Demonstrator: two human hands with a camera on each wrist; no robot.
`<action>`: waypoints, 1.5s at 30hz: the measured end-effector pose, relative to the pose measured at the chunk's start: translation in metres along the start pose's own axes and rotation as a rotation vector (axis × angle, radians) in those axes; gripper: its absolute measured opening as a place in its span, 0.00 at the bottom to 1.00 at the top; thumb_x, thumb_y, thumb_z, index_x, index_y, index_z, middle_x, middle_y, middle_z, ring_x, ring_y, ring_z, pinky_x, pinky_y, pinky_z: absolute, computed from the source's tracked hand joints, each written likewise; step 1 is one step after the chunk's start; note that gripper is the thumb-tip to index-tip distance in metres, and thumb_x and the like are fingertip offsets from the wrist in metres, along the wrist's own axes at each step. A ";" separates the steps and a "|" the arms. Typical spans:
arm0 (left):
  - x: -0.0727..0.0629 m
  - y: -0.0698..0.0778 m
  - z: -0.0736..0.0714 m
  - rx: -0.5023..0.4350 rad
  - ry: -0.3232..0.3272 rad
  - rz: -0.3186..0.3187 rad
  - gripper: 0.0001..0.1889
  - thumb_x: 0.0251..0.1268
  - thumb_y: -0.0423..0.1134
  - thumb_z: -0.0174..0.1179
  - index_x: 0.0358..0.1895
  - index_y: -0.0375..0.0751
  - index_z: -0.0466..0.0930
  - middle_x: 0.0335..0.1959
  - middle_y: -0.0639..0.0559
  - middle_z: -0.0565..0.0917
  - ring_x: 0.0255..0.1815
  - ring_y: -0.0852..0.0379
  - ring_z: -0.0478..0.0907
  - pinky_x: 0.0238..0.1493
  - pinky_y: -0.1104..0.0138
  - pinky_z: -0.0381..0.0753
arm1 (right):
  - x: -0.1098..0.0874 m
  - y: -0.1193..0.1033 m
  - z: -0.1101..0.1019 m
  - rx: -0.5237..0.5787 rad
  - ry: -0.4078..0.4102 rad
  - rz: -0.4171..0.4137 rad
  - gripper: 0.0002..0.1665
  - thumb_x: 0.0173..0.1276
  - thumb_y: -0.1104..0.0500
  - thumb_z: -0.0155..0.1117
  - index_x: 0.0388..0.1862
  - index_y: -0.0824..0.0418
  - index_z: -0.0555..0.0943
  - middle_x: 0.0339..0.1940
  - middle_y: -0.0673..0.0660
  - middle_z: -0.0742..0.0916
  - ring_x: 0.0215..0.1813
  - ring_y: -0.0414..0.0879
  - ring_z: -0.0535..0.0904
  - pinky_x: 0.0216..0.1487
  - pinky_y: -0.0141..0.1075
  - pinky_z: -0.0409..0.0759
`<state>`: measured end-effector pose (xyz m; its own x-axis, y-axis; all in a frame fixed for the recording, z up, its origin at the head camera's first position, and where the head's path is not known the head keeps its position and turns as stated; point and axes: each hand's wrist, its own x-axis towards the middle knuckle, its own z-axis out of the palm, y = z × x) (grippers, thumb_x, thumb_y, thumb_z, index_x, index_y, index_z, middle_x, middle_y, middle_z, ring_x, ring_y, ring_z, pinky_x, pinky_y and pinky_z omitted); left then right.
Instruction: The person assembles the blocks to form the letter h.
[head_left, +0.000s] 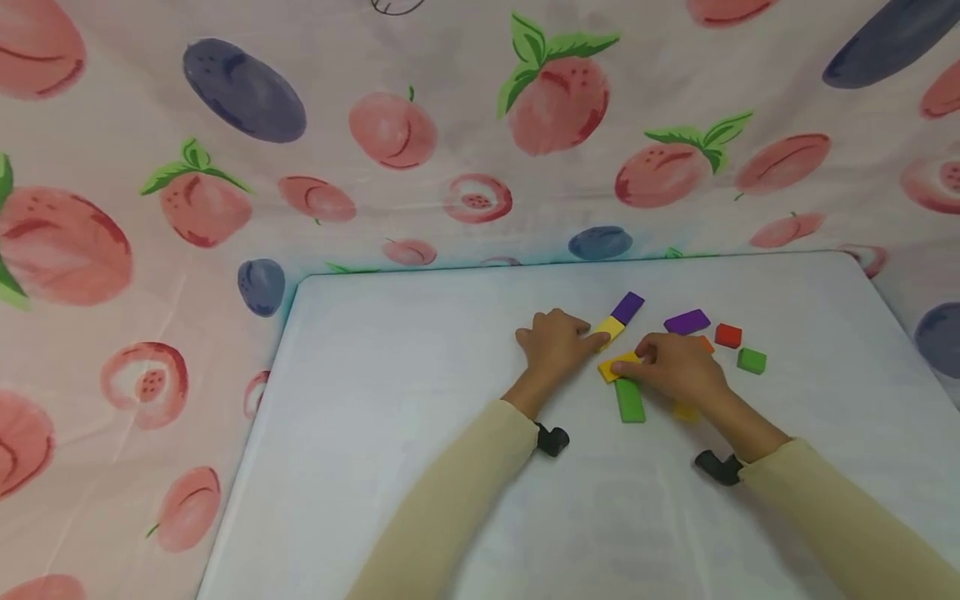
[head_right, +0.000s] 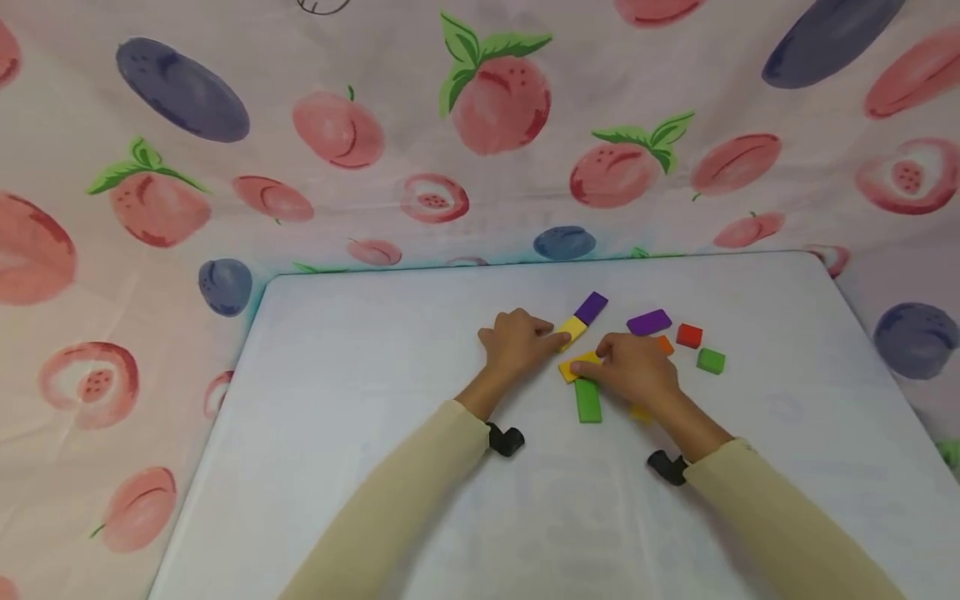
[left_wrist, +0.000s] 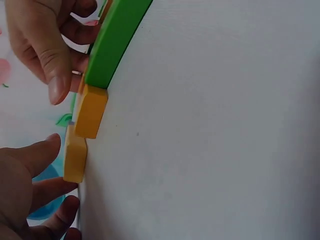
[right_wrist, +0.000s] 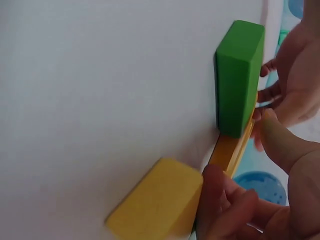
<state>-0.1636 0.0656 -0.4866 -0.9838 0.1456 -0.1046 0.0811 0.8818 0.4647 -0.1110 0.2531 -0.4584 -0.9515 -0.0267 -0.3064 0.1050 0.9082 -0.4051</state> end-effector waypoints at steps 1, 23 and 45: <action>0.001 0.001 0.001 0.011 0.010 -0.004 0.25 0.59 0.71 0.64 0.52 0.63 0.90 0.48 0.59 0.87 0.50 0.53 0.77 0.47 0.51 0.67 | 0.000 -0.002 0.000 -0.007 -0.005 0.009 0.46 0.57 0.25 0.70 0.50 0.66 0.83 0.37 0.59 0.87 0.35 0.50 0.79 0.27 0.35 0.75; -0.011 -0.032 -0.025 -0.320 -0.033 0.088 0.18 0.62 0.43 0.73 0.54 0.45 0.85 0.44 0.50 0.90 0.47 0.55 0.84 0.50 0.65 0.82 | -0.002 -0.025 0.006 0.156 0.051 -0.055 0.29 0.60 0.47 0.79 0.54 0.58 0.79 0.50 0.65 0.88 0.51 0.59 0.82 0.46 0.48 0.82; -0.093 -0.149 -0.083 -0.580 -0.237 -0.122 0.19 0.66 0.41 0.69 0.59 0.52 0.78 0.41 0.47 0.85 0.32 0.55 0.84 0.37 0.65 0.84 | 0.034 -0.072 0.020 1.141 -0.220 0.118 0.32 0.75 0.65 0.62 0.76 0.61 0.65 0.64 0.63 0.75 0.48 0.45 0.86 0.56 0.41 0.85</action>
<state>-0.0976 -0.1168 -0.4727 -0.9129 0.2138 -0.3476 -0.1943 0.5214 0.8309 -0.1447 0.1782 -0.4569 -0.8598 -0.1406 -0.4909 0.4945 0.0105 -0.8691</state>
